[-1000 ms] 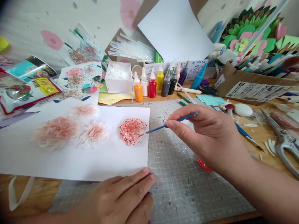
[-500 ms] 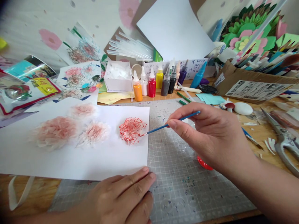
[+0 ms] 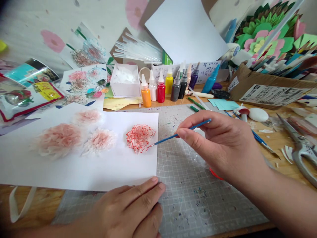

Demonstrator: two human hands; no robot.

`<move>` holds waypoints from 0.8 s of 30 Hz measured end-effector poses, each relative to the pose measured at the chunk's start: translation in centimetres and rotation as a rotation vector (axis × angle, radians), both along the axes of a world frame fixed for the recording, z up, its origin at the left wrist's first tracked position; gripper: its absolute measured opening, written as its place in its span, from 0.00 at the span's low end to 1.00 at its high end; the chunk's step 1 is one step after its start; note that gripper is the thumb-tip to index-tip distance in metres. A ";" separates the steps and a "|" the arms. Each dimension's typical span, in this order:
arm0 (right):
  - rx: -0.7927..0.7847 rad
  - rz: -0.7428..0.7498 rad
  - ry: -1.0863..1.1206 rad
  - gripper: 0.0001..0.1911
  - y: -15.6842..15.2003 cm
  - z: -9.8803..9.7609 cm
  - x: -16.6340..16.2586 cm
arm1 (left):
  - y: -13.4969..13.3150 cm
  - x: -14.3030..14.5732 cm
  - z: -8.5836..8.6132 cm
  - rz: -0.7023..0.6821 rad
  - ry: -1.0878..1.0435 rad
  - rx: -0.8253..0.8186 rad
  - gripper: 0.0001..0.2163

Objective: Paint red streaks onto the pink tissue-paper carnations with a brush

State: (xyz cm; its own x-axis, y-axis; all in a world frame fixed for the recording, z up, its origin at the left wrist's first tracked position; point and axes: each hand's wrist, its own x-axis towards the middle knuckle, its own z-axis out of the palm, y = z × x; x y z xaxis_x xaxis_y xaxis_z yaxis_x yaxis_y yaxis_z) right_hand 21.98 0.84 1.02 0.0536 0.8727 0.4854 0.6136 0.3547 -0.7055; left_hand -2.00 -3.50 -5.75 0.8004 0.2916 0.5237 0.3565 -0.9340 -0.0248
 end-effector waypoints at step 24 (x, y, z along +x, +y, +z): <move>0.255 0.242 -0.405 0.05 -1.7 -1.0 0.3 | 0.0 0.7 0.3 0.018 -0.016 0.034 0.06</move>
